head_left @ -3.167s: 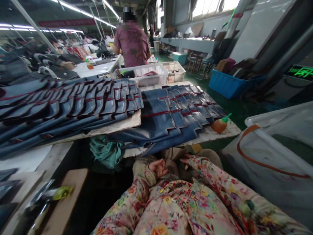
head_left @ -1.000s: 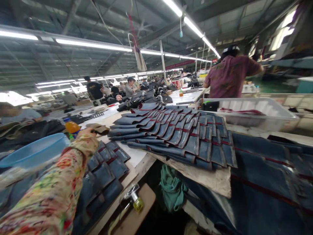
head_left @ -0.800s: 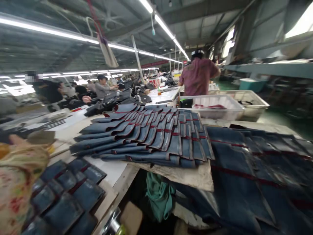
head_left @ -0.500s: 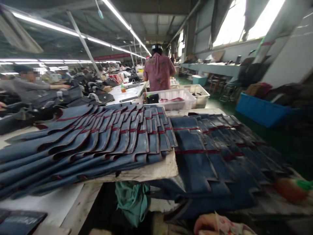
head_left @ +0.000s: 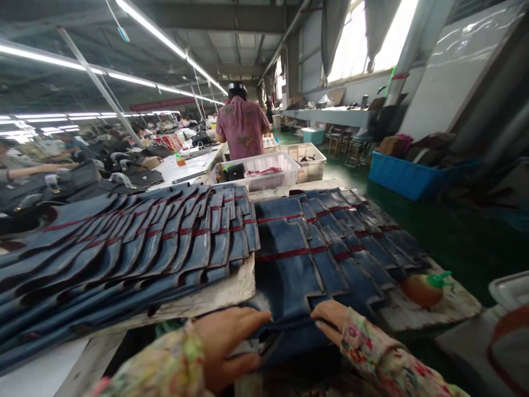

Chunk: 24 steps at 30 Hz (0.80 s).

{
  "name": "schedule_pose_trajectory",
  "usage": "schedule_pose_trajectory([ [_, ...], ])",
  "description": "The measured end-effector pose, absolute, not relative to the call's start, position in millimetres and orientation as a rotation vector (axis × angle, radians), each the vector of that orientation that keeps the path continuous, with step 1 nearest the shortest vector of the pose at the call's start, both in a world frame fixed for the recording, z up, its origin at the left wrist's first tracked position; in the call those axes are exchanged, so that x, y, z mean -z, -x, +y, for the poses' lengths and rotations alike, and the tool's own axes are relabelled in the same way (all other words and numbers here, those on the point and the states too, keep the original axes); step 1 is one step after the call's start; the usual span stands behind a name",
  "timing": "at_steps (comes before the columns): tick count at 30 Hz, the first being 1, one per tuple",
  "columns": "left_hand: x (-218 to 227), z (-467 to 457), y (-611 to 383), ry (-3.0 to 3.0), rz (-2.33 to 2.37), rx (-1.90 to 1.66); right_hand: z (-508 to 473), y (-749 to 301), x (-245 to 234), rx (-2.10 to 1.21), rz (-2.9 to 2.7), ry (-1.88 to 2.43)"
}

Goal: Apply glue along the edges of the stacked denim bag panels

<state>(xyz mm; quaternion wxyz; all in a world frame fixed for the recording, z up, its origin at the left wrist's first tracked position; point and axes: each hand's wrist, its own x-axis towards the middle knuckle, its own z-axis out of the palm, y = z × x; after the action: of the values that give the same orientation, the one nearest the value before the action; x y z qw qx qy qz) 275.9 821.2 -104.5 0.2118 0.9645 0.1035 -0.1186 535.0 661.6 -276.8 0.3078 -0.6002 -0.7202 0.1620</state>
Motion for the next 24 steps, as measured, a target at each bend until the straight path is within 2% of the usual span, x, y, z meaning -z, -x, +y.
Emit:
schedule_pose_trajectory([
  [4, 199, 789, -338, -2.648, 0.434, 0.564, 656, -541, 286, -0.384, -1.988, 1.611],
  [7, 257, 797, -359, -2.757, 0.706, 0.528, 653, -544, 293, -0.376, -2.015, 1.627],
  [9, 278, 806, -362, -2.769, 0.767, 0.461, 651, -545, 297, -0.373, -2.030, 1.633],
  [14, 280, 827, -348, -2.767, 0.575, 0.418, 650, -547, 303, -0.364, -2.031, 1.626],
  [21, 261, 831, -353, -2.820, 0.600, 0.474, 652, -549, 305, -0.385, -2.039, 1.647],
  [24, 236, 817, -360, -2.891, 0.547, 0.232, 653, -549, 313, -0.424, -1.979, 1.619],
])
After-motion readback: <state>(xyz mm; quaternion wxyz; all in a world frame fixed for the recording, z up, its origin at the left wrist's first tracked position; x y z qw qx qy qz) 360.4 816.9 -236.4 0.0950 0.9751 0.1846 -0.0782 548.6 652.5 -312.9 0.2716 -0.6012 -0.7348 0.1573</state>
